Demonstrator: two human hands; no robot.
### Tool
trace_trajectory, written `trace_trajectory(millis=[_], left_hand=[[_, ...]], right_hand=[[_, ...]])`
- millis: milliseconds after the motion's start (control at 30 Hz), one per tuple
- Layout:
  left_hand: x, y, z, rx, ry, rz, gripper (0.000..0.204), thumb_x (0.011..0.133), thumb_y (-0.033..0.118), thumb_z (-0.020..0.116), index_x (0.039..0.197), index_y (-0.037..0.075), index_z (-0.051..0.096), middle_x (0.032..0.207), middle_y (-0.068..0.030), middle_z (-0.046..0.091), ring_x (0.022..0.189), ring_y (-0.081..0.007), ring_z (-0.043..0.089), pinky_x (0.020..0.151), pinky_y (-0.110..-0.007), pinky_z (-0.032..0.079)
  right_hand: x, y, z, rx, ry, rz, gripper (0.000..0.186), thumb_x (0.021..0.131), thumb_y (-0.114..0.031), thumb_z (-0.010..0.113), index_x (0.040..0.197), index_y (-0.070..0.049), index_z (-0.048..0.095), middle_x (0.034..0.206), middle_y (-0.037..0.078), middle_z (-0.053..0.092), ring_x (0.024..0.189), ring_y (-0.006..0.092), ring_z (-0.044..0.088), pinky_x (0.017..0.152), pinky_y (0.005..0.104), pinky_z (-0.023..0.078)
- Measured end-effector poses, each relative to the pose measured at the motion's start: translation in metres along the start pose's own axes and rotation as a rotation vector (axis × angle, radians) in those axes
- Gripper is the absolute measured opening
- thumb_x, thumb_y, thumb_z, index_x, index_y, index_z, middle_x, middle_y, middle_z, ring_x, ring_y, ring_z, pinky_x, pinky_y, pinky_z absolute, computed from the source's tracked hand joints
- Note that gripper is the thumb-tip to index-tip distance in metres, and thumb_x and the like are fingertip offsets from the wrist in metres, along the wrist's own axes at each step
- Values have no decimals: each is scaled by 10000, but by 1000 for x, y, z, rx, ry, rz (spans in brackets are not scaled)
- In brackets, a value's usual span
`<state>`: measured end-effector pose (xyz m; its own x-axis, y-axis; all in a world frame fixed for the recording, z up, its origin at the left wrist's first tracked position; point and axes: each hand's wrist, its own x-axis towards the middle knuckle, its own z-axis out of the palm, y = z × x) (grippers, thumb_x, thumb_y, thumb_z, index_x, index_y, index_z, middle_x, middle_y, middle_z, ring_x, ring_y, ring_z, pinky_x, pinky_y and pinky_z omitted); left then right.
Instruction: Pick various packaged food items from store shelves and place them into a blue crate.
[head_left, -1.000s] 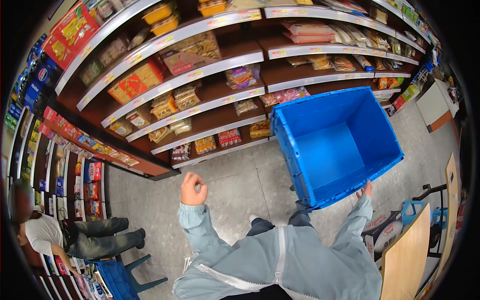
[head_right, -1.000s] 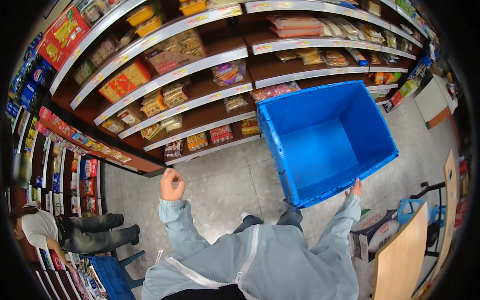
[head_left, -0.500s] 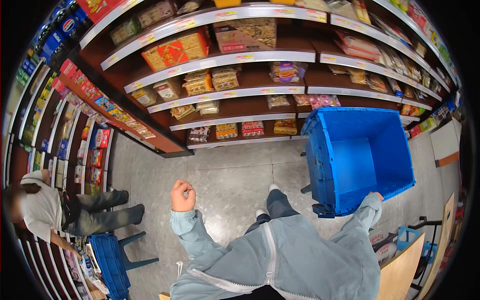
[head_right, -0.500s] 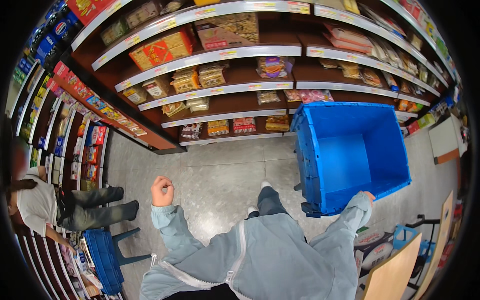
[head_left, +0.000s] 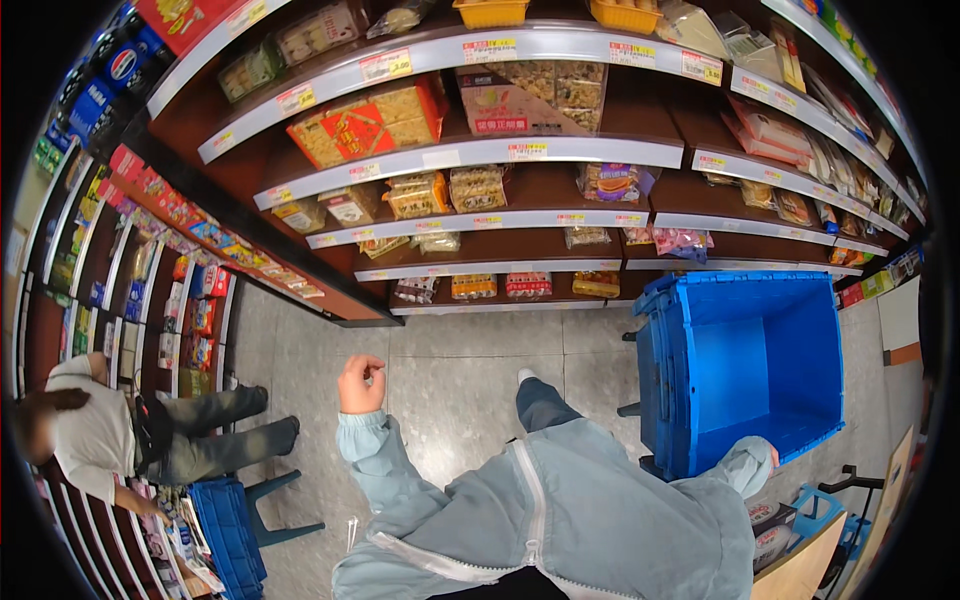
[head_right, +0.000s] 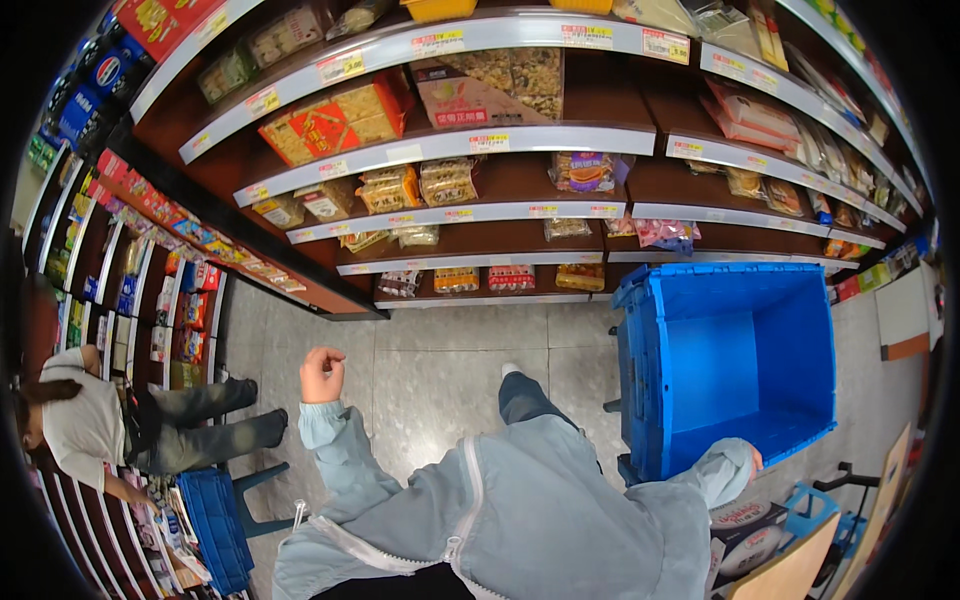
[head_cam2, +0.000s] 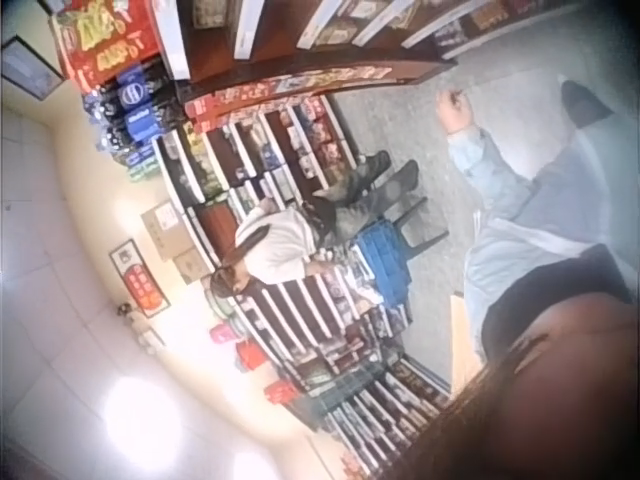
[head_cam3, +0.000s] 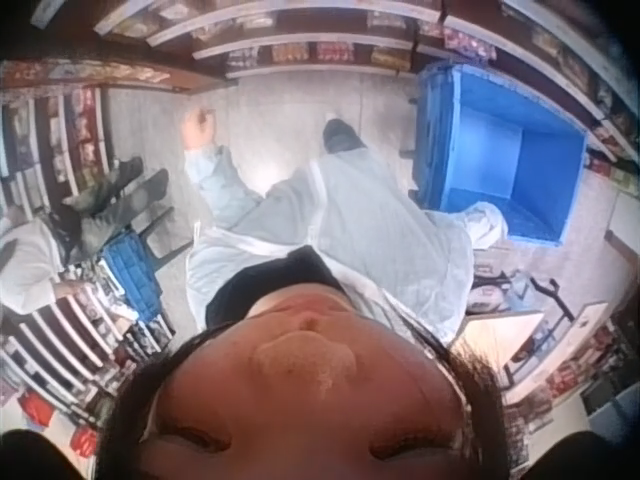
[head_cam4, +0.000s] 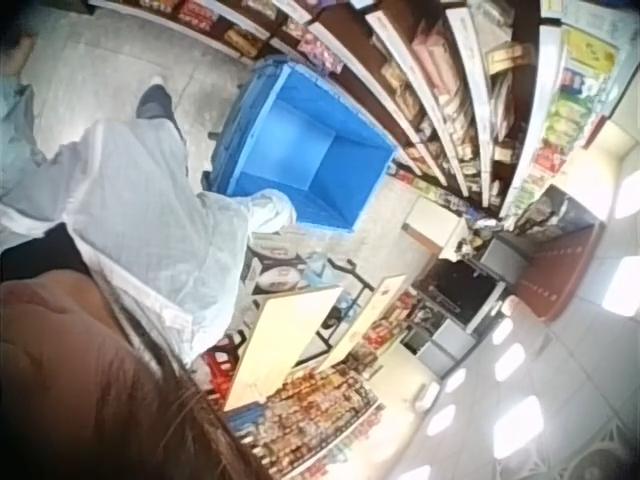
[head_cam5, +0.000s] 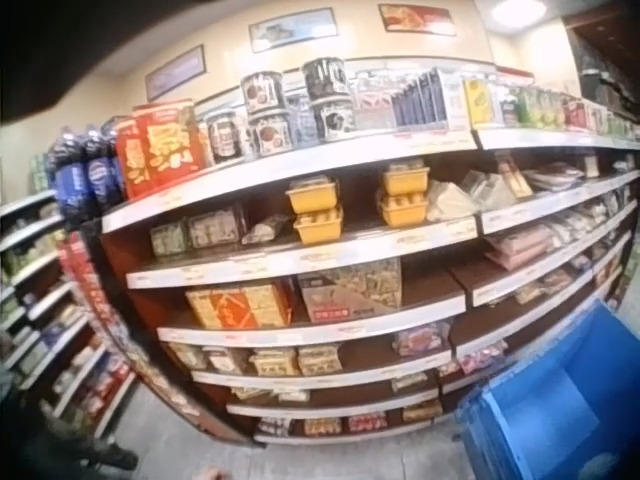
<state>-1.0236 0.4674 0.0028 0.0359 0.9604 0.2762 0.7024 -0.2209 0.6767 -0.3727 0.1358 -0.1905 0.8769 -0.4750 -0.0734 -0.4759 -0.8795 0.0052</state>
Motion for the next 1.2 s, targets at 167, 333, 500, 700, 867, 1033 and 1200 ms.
trace_trajectory(millis=[167,333,500,700,867,1033,1200], left_hand=[[87,27,29,-15,-64,79,125,610,-65,431,648,-1,532,630,-113,497,553,-225,494,506,-282,386],[155,47,57,-39,-107,193,90,619,-38,449,634,11,523,631,-112,493,562,-247,490,505,-294,382],[194,53,82,-95,-132,261,88,639,4,462,649,24,547,638,-114,507,584,-253,512,529,-302,405],[220,30,91,-135,-172,247,82,635,9,467,654,13,546,635,-112,507,564,-231,507,528,-296,406],[255,23,101,-235,-202,332,78,664,10,457,675,0,533,665,-111,528,595,-241,523,546,-291,413],[287,1,83,-400,-337,415,98,709,-1,436,745,-5,527,691,-129,532,618,-250,534,566,-283,424],[308,-20,42,-461,-364,422,102,727,-11,421,736,-3,522,666,-117,520,611,-208,532,541,-263,411]], right_hand=[[-2,-9,-12,57,7,42,647,645,-445,572,1155,-101,372,1011,159,523,934,298,508,814,381,390],[-11,-62,-33,174,19,35,635,646,-451,566,1150,-110,384,1010,155,526,934,297,508,814,380,389],[-19,-111,-58,297,42,16,623,647,-457,561,1145,-120,396,1008,152,529,935,296,508,814,380,388],[-41,-95,-70,379,81,69,610,648,-464,554,1138,-131,410,1006,147,532,935,296,508,814,379,387],[-85,-25,-69,392,134,182,600,649,-470,548,1133,-140,421,1005,144,535,935,295,508,814,379,386],[-162,-39,-70,371,199,-229,313,631,-371,537,908,-237,592,873,42,601,829,224,557,727,337,422],[-250,-34,-63,1038,118,-432,203,712,-96,497,881,-24,585,825,82,590,779,158,544,717,269,418]])
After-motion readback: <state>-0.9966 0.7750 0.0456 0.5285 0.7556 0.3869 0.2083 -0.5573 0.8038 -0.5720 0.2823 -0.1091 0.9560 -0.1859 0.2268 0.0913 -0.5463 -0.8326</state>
